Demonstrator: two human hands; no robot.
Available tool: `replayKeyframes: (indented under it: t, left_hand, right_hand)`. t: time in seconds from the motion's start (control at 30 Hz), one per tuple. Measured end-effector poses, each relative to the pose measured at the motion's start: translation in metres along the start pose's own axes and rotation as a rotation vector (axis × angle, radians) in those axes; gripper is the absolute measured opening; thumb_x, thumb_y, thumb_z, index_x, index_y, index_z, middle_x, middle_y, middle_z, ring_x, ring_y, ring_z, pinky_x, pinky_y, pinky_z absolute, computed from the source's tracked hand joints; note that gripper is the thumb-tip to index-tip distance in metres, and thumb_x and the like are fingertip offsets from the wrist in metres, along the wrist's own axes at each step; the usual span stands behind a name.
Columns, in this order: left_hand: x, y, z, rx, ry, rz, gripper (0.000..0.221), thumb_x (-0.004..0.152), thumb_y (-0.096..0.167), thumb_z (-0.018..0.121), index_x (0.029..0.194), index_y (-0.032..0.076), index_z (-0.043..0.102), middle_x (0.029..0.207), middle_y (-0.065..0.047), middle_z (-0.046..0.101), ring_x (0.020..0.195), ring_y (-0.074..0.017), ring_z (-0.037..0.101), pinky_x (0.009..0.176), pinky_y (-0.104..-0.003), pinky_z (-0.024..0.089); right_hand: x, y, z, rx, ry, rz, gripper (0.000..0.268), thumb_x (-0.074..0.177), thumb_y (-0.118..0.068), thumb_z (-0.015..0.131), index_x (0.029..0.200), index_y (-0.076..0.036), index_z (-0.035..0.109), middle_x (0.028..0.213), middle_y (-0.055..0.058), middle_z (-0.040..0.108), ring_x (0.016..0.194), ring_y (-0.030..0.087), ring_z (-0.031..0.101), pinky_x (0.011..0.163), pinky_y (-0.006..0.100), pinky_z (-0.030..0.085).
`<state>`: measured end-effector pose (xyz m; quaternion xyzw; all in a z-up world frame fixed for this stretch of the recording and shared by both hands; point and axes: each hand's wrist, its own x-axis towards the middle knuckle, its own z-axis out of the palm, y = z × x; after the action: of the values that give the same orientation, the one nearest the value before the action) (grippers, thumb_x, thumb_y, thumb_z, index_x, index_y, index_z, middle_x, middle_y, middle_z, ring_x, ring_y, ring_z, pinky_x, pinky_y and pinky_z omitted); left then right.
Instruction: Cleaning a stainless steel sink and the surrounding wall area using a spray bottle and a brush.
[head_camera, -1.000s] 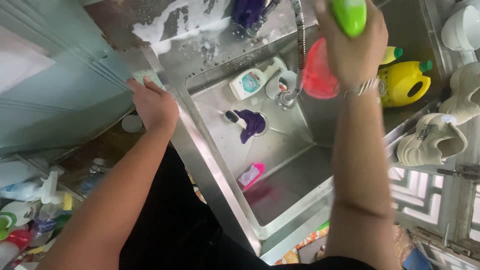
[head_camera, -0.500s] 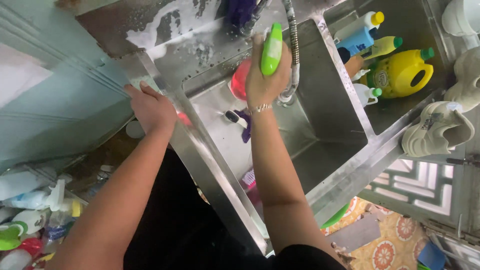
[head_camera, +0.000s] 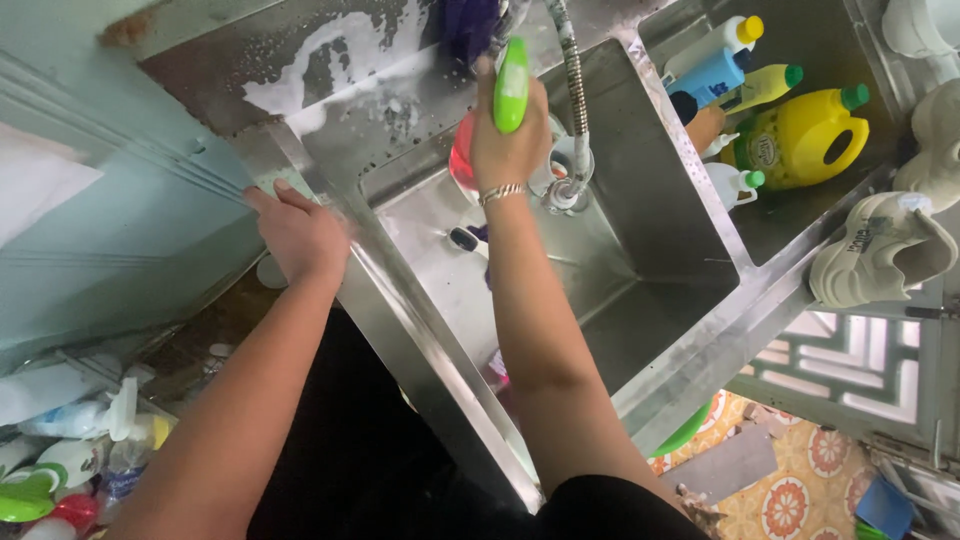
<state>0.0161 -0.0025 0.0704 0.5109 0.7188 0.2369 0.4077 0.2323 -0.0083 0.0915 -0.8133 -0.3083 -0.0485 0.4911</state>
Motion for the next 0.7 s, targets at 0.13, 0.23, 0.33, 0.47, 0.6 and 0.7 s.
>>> replayKeyframes:
  t: [0.13, 0.23, 0.33, 0.47, 0.6, 0.7]
  left_hand:
    - [-0.001, 0.000, 0.000, -0.047, 0.014, 0.012, 0.051, 0.113, 0.027, 0.028, 0.145, -0.013, 0.021, 0.126, -0.037, 0.055, 0.110, -0.0456, 0.065, 0.086, -0.053, 0.058]
    - [-0.002, -0.001, 0.000, 0.010, 0.022, 0.019, 0.051, 0.115, 0.027, 0.027, 0.148, -0.012, 0.022, 0.124, -0.035, 0.058, 0.109, -0.0471, 0.065, 0.087, -0.057, 0.053]
    - [-0.004, 0.005, -0.002, 0.023, 0.036, 0.001, 0.050, 0.112, 0.027, 0.026, 0.144, -0.010, 0.023, 0.122, -0.034, 0.056, 0.104, -0.0457, 0.065, 0.083, -0.055, 0.055]
    - [-0.007, 0.015, -0.007, 0.033, -0.036, -0.094, 0.043, 0.109, 0.026, 0.024, 0.136, -0.008, 0.030, 0.120, -0.033, 0.055, 0.103, -0.0434, 0.067, 0.076, -0.053, 0.060]
    - [0.006, -0.011, 0.007, -0.006, 0.067, 0.030, 0.041, 0.113, 0.024, 0.030, 0.137, -0.009, 0.031, 0.122, -0.036, 0.057, 0.107, -0.0470, 0.064, 0.081, -0.057, 0.051]
    - [0.007, -0.014, 0.008, -0.027, 0.080, 0.057, 0.040, 0.113, 0.023, 0.032, 0.138, -0.009, 0.030, 0.123, -0.037, 0.057, 0.108, -0.0478, 0.064, 0.083, -0.056, 0.052]
  right_hand:
    - [-0.027, -0.011, -0.024, 0.100, 0.113, -0.233, 0.031, 0.098, -0.035, 0.076, 0.108, -0.007, 0.068, 0.105, 0.009, 0.070, 0.095, 0.030, 0.070, 0.086, 0.038, 0.054]
    - [-0.040, -0.028, -0.048, 0.166, 0.141, -0.147, 0.028, 0.097, -0.025, 0.079, 0.112, -0.006, 0.067, 0.099, 0.007, 0.067, 0.088, 0.022, 0.068, 0.083, 0.035, 0.054]
    - [-0.046, -0.047, -0.079, 0.242, 0.094, -0.037, 0.026, 0.098, -0.022, 0.078, 0.115, -0.005, 0.068, 0.102, 0.004, 0.072, 0.091, 0.014, 0.070, 0.084, 0.029, 0.056]
    - [-0.044, -0.024, -0.120, 0.494, -0.077, 0.049, 0.022, 0.101, -0.019, 0.075, 0.115, -0.002, 0.070, 0.097, 0.002, 0.072, 0.088, 0.009, 0.067, 0.080, 0.025, 0.056]
    - [-0.035, -0.005, -0.151, 0.497, -0.213, 0.097, 0.022, 0.101, -0.017, 0.074, 0.113, 0.000, 0.069, 0.096, 0.001, 0.072, 0.082, 0.009, 0.069, 0.075, 0.025, 0.056]
    - [-0.030, 0.000, -0.160, 0.410, -0.247, 0.041, 0.022, 0.103, -0.018, 0.075, 0.113, 0.001, 0.069, 0.096, 0.001, 0.072, 0.083, 0.008, 0.068, 0.075, 0.025, 0.056]
